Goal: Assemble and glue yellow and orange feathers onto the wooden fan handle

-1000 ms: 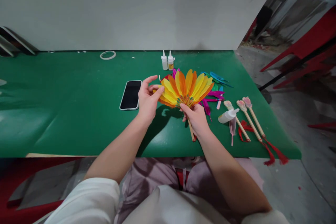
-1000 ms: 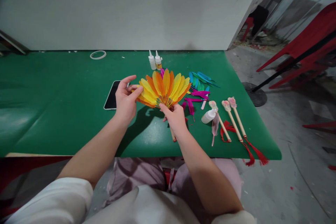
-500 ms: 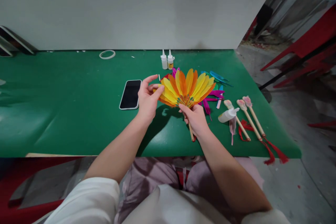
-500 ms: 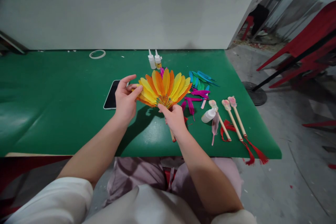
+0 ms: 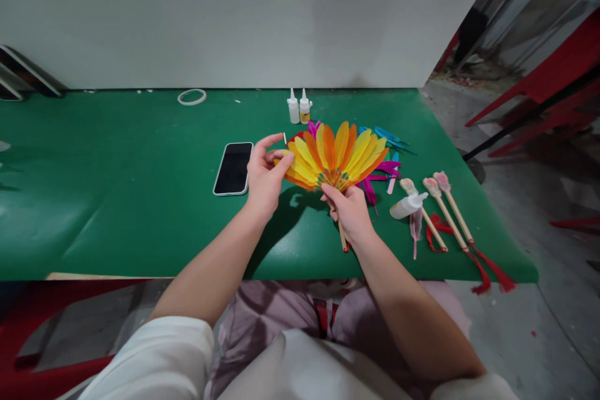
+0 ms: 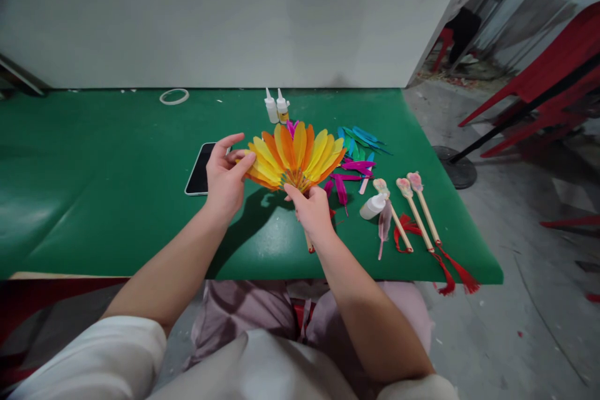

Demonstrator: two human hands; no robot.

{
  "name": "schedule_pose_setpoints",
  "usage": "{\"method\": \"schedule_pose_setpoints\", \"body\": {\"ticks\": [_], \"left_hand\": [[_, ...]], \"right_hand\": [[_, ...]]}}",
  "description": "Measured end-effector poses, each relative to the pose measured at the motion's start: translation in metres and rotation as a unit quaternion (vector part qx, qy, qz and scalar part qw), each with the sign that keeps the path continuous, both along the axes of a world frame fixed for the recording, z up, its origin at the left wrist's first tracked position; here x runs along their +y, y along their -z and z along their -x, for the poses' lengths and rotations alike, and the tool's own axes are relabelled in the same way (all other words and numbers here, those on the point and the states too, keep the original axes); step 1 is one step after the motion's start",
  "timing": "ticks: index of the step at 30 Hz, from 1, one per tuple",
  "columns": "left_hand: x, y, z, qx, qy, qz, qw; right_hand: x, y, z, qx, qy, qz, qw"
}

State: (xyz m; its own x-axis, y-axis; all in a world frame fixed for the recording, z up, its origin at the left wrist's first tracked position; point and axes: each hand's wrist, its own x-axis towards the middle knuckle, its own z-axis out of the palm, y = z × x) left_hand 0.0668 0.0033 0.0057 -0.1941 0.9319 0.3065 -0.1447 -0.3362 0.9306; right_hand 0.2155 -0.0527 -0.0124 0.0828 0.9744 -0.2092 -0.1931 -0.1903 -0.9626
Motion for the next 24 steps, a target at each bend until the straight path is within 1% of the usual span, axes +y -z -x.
{"method": "schedule_pose_setpoints", "body": {"ticks": [8, 13, 17, 21, 24], "left_hand": [[-0.0007, -0.0013, -0.0011, -0.007, 0.003, 0.009, 1.0], [-0.0008, -0.0007, -0.0005, 0.008, 0.002, 0.01, 1.0], [-0.0009, 0.0, -0.0003, -0.001, -0.006, 0.008, 1.0], [-0.0024, -0.0006, -0.0018, -0.026, 0.011, 0.018, 0.999], [-0.0037, -0.0006, -0.0039, -0.021, 0.025, 0.034, 0.999]], "right_hand": [[-0.0001, -0.0021, 0.0007, 0.003, 0.007, 0.01, 1.0], [0.0, -0.0008, -0.0007, 0.006, -0.016, 0.003, 1.0], [0.0, 0.0013, -0.0006, 0.027, -0.033, 0.0, 0.999], [-0.0003, 0.0027, -0.0002, 0.038, -0.037, -0.004, 0.999], [0.0, 0.0036, 0.0001, 0.042, -0.042, -0.001, 0.998]]}}
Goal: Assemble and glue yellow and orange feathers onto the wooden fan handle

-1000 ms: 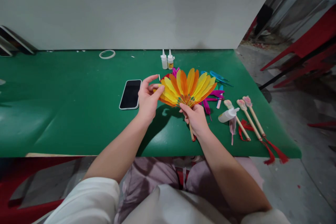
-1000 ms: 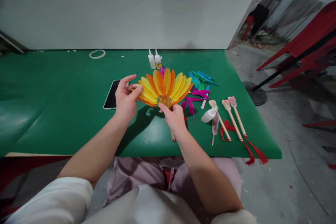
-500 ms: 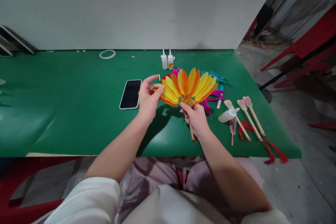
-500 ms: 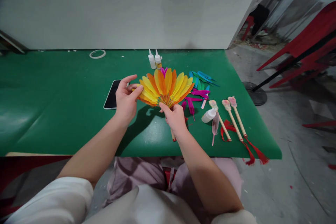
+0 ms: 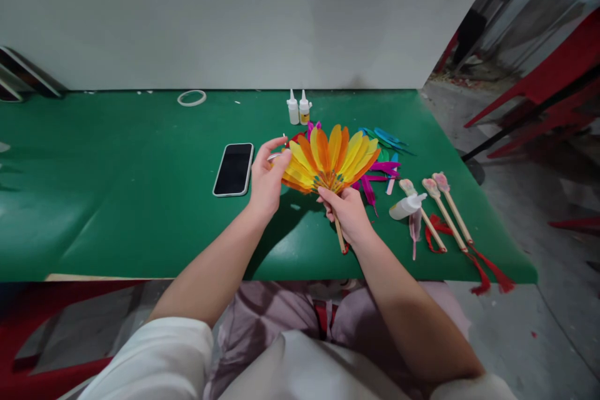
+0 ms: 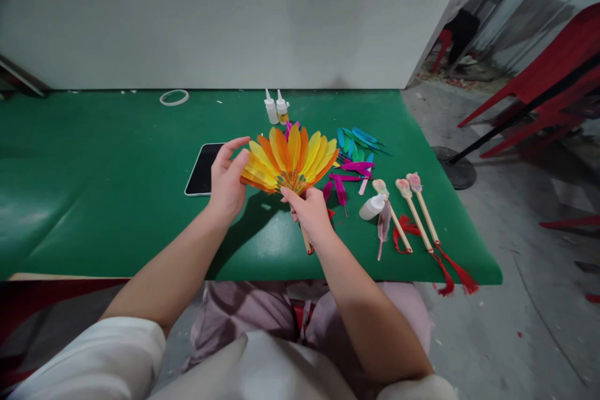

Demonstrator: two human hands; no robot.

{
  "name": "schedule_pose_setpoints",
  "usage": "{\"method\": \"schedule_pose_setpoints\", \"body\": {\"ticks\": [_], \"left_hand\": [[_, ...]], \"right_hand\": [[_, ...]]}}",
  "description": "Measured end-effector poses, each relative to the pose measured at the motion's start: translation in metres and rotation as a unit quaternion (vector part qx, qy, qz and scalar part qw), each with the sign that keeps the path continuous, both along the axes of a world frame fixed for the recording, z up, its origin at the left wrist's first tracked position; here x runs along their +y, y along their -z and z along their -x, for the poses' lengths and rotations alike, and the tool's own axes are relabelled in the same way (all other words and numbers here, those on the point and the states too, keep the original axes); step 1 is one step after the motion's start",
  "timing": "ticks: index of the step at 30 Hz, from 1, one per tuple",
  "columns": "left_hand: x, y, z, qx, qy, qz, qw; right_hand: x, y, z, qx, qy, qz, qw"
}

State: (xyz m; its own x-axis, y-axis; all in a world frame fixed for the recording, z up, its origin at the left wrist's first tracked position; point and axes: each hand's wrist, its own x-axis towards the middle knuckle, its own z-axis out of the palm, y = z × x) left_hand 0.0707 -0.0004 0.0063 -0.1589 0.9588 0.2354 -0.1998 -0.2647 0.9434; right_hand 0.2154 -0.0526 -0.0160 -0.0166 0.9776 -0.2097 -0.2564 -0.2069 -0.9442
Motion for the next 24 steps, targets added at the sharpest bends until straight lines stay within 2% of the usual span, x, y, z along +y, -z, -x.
{"method": "schedule_pose_setpoints", "body": {"ticks": [4, 9, 14, 24], "left_hand": [[-0.0004, 0.0009, -0.0014, 0.016, 0.013, 0.009, 1.0], [0.0005, 0.0, -0.0003, 0.006, -0.02, -0.008, 1.0], [-0.0012, -0.0025, 0.0, 0.028, -0.003, 0.024, 0.999], [-0.0031, -0.0028, -0.0002, 0.019, 0.006, 0.023, 1.0]], "right_hand": [[0.0009, 0.0018, 0.0, 0.01, -0.01, 0.006, 1.0], [0.0013, 0.001, -0.0003, 0.007, -0.009, 0.014, 1.0], [0.0012, -0.0012, 0.0002, 0.001, -0.018, 0.029, 0.999], [0.0023, -0.0001, 0.0012, 0.008, -0.016, 0.03, 0.999]]}}
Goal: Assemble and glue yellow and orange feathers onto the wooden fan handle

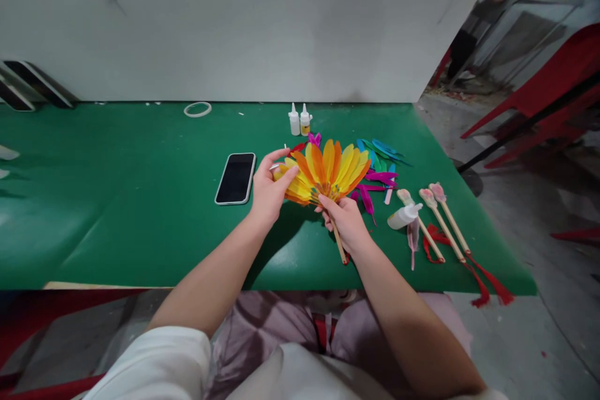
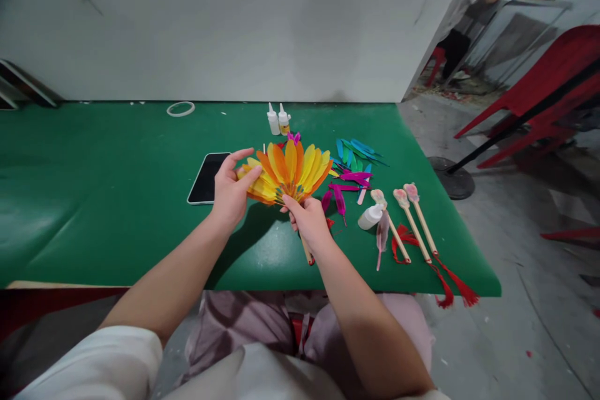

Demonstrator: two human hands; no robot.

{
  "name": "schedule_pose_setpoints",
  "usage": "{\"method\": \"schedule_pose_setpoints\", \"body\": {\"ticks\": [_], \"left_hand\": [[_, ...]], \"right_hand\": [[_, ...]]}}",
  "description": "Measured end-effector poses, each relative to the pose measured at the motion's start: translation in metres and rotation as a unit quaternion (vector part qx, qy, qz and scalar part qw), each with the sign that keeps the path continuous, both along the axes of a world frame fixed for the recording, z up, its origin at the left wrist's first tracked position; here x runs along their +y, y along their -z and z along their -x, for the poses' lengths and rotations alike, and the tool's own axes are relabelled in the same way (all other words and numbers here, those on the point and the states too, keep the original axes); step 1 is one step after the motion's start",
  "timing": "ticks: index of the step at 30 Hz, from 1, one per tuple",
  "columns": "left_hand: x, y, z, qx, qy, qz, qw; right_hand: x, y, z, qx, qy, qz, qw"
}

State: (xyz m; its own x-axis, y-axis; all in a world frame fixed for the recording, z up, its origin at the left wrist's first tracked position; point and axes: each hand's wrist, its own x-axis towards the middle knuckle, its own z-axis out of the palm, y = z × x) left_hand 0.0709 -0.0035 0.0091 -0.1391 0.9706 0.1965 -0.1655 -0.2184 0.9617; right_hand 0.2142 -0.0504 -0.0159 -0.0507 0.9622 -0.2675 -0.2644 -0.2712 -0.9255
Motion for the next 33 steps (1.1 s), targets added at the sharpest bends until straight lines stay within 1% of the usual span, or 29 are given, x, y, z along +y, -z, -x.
{"method": "schedule_pose_setpoints", "body": {"ticks": [5, 9, 11, 16, 20, 23, 25, 27, 28, 29, 30, 31, 33], "left_hand": [[0.0, -0.005, 0.003, 0.006, -0.001, -0.011, 1.0], [0.001, -0.009, 0.007, 0.049, 0.039, -0.003, 0.998], [0.001, -0.009, 0.009, 0.079, 0.049, 0.001, 0.996], [0.002, -0.005, 0.01, 0.138, 0.019, -0.017, 0.99], [0.002, -0.005, 0.008, 0.12, 0.015, -0.013, 0.993], [0.003, -0.005, 0.007, 0.104, 0.008, -0.016, 0.994], [0.004, -0.005, 0.008, 0.082, -0.009, -0.027, 0.996], [0.007, -0.003, 0.009, 0.048, -0.033, -0.042, 0.997], [0.009, -0.003, 0.01, 0.03, -0.044, -0.047, 0.997], [0.01, -0.002, 0.011, 0.014, -0.054, -0.048, 0.997], [0.01, 0.0, 0.011, 0.0, -0.06, -0.044, 0.997], [0.011, 0.001, 0.011, -0.013, -0.061, -0.035, 0.997], [0.009, 0.002, 0.009, -0.034, -0.051, -0.011, 0.998]], "right_hand": [[-0.001, 0.0, -0.002, -0.017, -0.023, 0.009, 1.0], [-0.002, -0.005, -0.005, -0.061, -0.064, 0.032, 0.996], [-0.003, -0.008, -0.006, -0.079, -0.078, 0.035, 0.993], [-0.004, -0.011, -0.008, -0.081, -0.084, 0.039, 0.992], [-0.003, -0.008, -0.008, -0.092, -0.085, 0.03, 0.992], [-0.001, -0.006, -0.01, -0.097, -0.085, 0.003, 0.992], [-0.001, -0.008, -0.012, -0.109, -0.084, -0.023, 0.99], [-0.002, -0.013, -0.015, -0.143, -0.068, -0.05, 0.986], [-0.003, -0.016, -0.017, -0.177, -0.049, -0.072, 0.98], [-0.005, -0.018, -0.019, -0.224, -0.025, -0.103, 0.969], [-0.006, -0.021, -0.021, -0.282, 0.001, -0.145, 0.948], [-0.007, -0.022, -0.022, -0.347, 0.027, -0.189, 0.918], [-0.01, -0.024, -0.024, -0.469, 0.066, -0.261, 0.841]]}}
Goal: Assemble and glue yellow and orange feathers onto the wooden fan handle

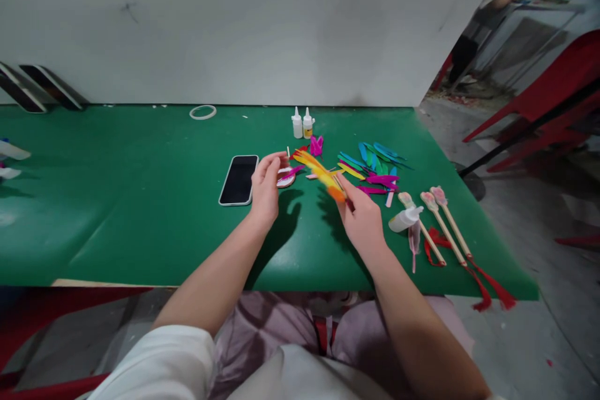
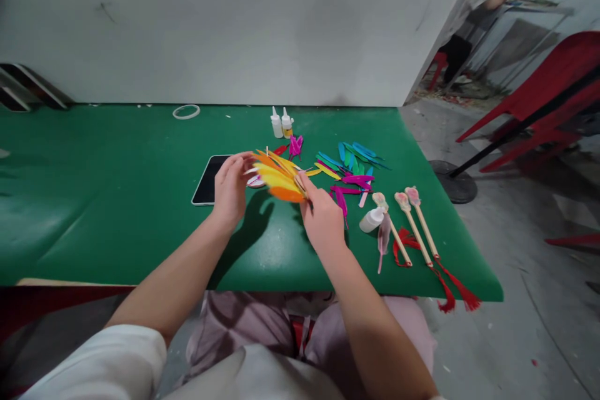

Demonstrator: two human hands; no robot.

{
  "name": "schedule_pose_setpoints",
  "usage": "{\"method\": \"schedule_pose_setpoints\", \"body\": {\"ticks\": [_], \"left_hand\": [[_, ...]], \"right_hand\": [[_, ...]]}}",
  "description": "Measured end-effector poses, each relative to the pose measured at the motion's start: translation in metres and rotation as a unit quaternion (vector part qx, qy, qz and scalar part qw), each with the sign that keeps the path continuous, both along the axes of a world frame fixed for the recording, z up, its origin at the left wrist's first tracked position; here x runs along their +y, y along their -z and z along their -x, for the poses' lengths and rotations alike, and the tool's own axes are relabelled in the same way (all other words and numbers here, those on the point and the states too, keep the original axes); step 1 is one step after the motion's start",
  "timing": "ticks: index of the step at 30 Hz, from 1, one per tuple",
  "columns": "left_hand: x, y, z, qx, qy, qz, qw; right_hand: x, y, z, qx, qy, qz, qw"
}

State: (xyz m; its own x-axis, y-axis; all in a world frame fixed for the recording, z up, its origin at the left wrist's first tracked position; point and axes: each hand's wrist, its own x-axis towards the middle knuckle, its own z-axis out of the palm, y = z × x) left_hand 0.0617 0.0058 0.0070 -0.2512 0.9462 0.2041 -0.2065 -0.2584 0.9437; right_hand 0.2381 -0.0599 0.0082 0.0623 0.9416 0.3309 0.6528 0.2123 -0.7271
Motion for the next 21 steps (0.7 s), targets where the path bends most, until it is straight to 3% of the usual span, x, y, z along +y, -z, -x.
{"method": "schedule_pose_setpoints", "body": {"ticks": [2, 5, 13, 21], "left_hand": [[-0.002, 0.0, -0.002, -0.018, 0.019, 0.02, 0.999], [-0.003, -0.004, -0.003, -0.029, 0.036, 0.044, 0.998], [0.004, -0.016, 0.012, -0.054, 0.092, 0.075, 0.991], [0.006, -0.013, 0.013, -0.048, 0.09, 0.079, 0.992]], "right_hand": [[-0.001, 0.001, 0.0, -0.096, 0.022, -0.047, 0.994], [0.0, 0.004, 0.003, -0.154, 0.019, -0.088, 0.984], [0.001, 0.008, 0.007, -0.182, -0.034, -0.11, 0.977], [0.0, 0.011, 0.006, -0.169, -0.058, -0.112, 0.978]]}}
